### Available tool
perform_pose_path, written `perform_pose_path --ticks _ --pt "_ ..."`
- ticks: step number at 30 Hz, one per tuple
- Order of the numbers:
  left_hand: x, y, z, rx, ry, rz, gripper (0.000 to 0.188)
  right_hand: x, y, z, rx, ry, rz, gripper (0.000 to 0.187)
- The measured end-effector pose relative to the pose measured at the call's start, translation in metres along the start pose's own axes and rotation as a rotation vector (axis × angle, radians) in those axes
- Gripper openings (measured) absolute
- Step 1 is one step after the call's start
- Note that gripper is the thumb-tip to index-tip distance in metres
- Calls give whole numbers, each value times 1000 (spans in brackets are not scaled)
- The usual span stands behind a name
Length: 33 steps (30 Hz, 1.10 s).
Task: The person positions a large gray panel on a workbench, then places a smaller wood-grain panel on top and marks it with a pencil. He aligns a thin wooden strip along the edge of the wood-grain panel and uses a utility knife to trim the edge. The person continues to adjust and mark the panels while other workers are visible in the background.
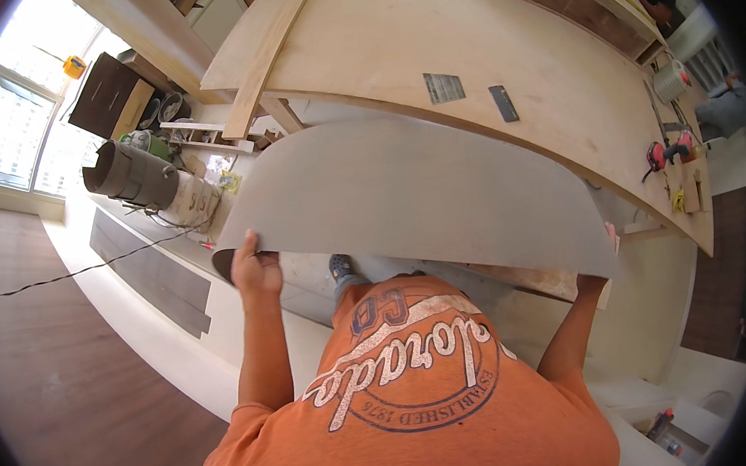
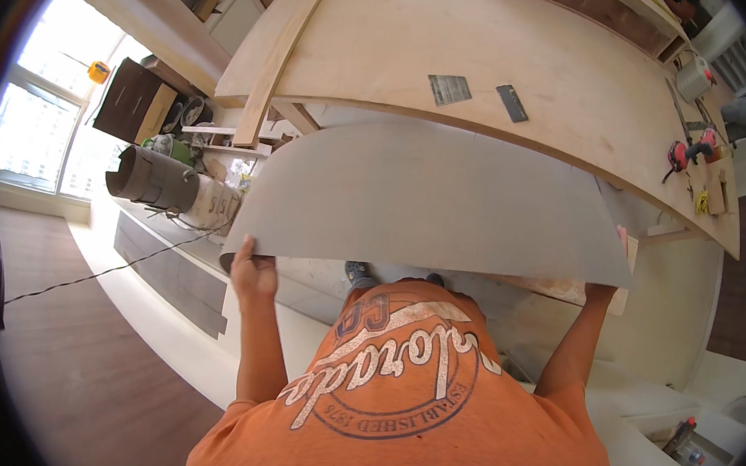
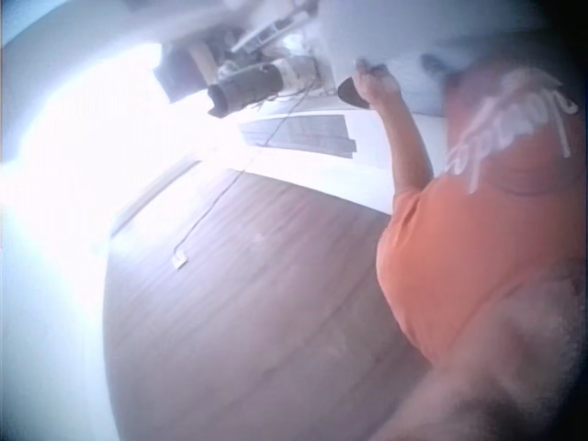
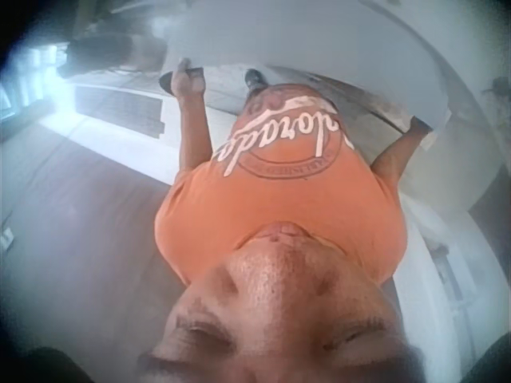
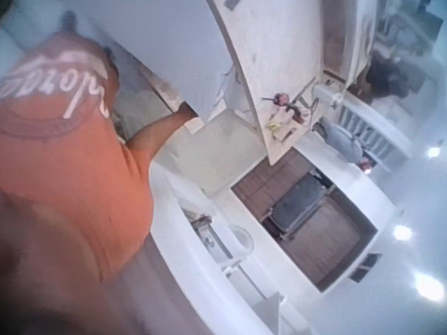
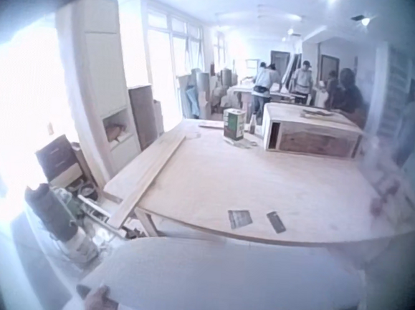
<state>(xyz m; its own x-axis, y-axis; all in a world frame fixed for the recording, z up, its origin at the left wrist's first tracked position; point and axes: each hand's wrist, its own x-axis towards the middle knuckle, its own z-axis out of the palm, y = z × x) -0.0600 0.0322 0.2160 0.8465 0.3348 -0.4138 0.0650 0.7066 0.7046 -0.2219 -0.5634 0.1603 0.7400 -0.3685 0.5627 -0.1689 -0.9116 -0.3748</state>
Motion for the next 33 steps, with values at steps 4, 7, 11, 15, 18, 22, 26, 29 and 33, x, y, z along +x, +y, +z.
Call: perform_pose_path --ticks 4,7,11,15,18,22,26,29,33 --pt "-6 -48 23 -25 -88 -87 31 -12 1 2 855 16 702 49" --pt "1 -80 28 -63 -132 -214 30 -26 18 12 1271 228 986 51" --pt "8 -125 26 17 -178 -359 30 -54 42 17 1581 507 1173 53" --pt "27 -180 -11 112 -219 -560 31 -90 57 19 1686 902 1243 55" --pt "41 -198 -42 147 -292 -659 31 -112 63 27 1657 1231 1205 57" --pt "43 -205 -43 288 -278 -695 28 -124 62 25 1594 1209 1184 52" --pt "46 -213 -39 458 -211 -770 25 -126 73 24 1114 1031 1537 42" --pt "40 -221 -33 543 -241 -827 25 -130 80 22 1028 1109 1581 37" --pt "29 -237 -26 642 -272 -871 29 -149 102 19 1009 1159 1650 30"
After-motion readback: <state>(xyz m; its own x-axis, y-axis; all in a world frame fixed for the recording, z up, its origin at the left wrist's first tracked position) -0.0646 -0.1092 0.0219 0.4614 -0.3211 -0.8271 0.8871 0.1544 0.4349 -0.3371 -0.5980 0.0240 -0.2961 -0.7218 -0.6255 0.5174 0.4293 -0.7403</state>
